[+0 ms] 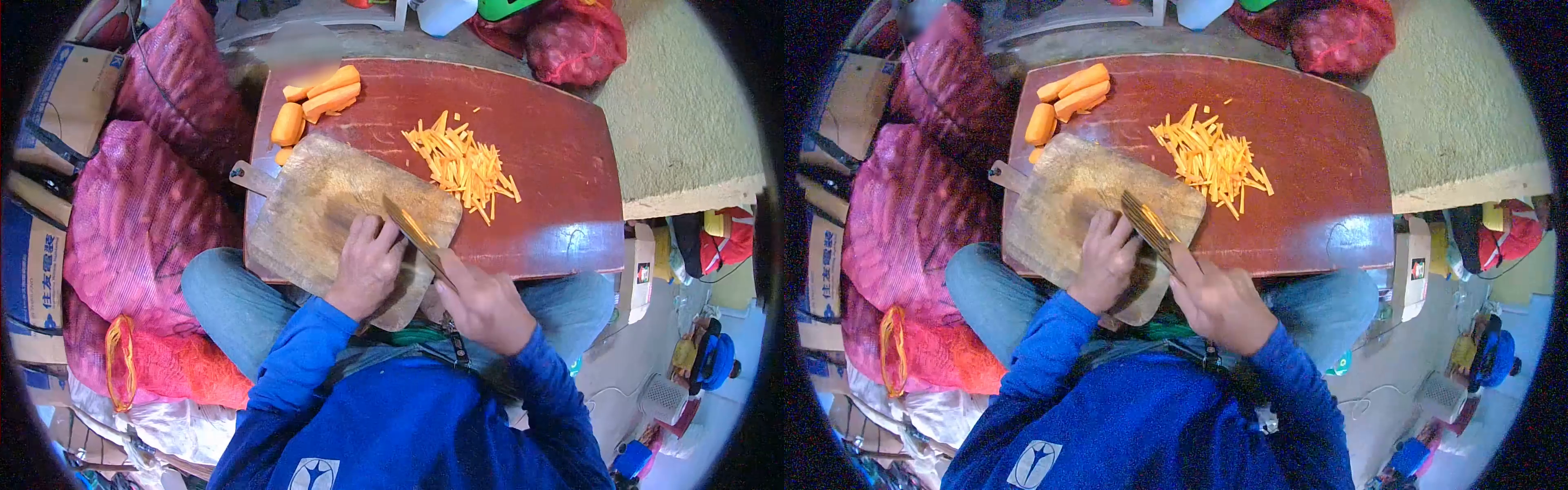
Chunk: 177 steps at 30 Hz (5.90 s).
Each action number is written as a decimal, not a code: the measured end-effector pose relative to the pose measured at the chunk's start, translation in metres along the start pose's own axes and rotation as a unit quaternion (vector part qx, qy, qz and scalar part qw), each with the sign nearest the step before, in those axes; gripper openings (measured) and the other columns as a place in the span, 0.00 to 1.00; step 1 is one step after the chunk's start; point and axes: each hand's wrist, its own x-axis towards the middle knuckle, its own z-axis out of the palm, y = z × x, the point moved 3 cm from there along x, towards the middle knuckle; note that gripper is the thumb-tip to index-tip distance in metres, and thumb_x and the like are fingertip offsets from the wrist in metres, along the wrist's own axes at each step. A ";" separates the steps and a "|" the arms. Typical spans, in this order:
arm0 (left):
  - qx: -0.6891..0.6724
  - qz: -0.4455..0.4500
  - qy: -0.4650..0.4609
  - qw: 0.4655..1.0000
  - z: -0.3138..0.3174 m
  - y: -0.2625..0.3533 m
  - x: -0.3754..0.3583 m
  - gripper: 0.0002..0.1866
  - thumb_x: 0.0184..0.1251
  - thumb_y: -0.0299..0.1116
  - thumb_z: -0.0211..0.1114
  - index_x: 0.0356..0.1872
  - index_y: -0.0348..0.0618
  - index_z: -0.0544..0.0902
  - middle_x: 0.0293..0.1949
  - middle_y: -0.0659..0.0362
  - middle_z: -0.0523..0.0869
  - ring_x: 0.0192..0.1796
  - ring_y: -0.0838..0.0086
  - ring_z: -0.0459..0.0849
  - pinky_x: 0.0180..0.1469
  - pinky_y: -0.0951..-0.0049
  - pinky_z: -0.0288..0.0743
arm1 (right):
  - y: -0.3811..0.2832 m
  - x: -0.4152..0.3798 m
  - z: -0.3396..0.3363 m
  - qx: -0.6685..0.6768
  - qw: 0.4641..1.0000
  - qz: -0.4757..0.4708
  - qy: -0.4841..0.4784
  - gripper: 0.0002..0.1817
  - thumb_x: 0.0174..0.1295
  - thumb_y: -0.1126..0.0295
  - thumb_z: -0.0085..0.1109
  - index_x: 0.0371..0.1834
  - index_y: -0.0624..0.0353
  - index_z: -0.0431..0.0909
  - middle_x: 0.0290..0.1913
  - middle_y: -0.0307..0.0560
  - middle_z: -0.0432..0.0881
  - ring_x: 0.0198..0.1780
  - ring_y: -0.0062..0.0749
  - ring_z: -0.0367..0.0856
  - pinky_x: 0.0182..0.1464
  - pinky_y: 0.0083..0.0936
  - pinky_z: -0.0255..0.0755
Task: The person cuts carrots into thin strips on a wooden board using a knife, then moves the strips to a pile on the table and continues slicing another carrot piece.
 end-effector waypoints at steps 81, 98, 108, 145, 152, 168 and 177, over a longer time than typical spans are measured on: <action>0.019 -0.070 0.088 0.994 0.003 -0.008 -0.008 0.13 0.55 0.29 0.72 0.43 0.41 0.89 0.43 0.53 0.84 0.54 0.55 0.81 0.67 0.45 0.68 | -0.003 0.023 0.009 0.064 0.996 -0.011 0.065 0.20 0.75 0.65 0.63 0.66 0.61 0.81 0.40 0.71 0.88 0.43 0.72 0.88 0.45 0.59 0.81; -0.009 -0.065 0.121 0.990 0.011 -0.013 -0.012 0.15 0.53 0.27 0.72 0.44 0.40 0.90 0.44 0.52 0.84 0.55 0.53 0.82 0.72 0.43 0.67 | -0.001 0.038 0.015 0.040 0.998 -0.009 0.038 0.14 0.76 0.63 0.61 0.57 0.59 0.80 0.39 0.71 0.87 0.42 0.74 0.87 0.43 0.65 0.80; -0.051 -0.093 0.125 0.986 0.006 -0.016 -0.012 0.13 0.53 0.26 0.73 0.42 0.40 0.90 0.42 0.53 0.83 0.50 0.53 0.81 0.63 0.49 0.70 | 0.001 0.029 0.003 0.142 0.986 -0.030 0.086 0.16 0.77 0.65 0.60 0.61 0.62 0.81 0.37 0.72 0.86 0.41 0.74 0.87 0.41 0.60 0.80; -0.064 -0.122 0.178 0.974 0.001 -0.018 -0.011 0.04 0.53 0.27 0.72 0.27 0.46 0.85 0.34 0.59 0.85 0.43 0.61 0.82 0.55 0.55 0.68 | 0.060 0.035 -0.013 0.171 0.976 0.042 0.125 0.20 0.77 0.64 0.65 0.65 0.65 0.85 0.50 0.65 0.92 0.52 0.46 0.94 0.55 0.38 0.83; 0.004 -0.096 0.125 0.987 -0.006 -0.013 -0.004 0.04 0.55 0.26 0.73 0.31 0.44 0.88 0.35 0.56 0.86 0.44 0.59 0.84 0.55 0.55 0.72 | 0.065 0.045 -0.041 0.139 0.975 0.061 0.163 0.19 0.74 0.66 0.67 0.63 0.64 0.85 0.48 0.67 0.90 0.48 0.54 0.94 0.48 0.41 0.84; -0.024 -0.048 -0.146 0.988 0.024 -0.056 0.162 0.30 0.49 0.52 0.89 0.54 0.52 0.94 0.53 0.54 0.92 0.63 0.53 0.85 0.63 0.49 0.74 | 0.072 0.025 -0.024 -0.196 0.951 -0.152 0.186 0.13 0.63 0.67 0.64 0.46 0.62 0.80 0.33 0.46 0.87 0.35 0.41 0.90 0.35 0.40 0.84; -0.011 -0.045 -0.013 0.999 0.030 -0.085 0.170 0.16 0.63 0.44 0.81 0.47 0.47 0.94 0.49 0.55 0.91 0.55 0.54 0.87 0.57 0.48 0.70 | 0.067 0.025 -0.014 -0.164 0.950 -0.184 0.190 0.17 0.63 0.65 0.71 0.49 0.62 0.79 0.31 0.47 0.83 0.33 0.45 0.88 0.35 0.43 0.82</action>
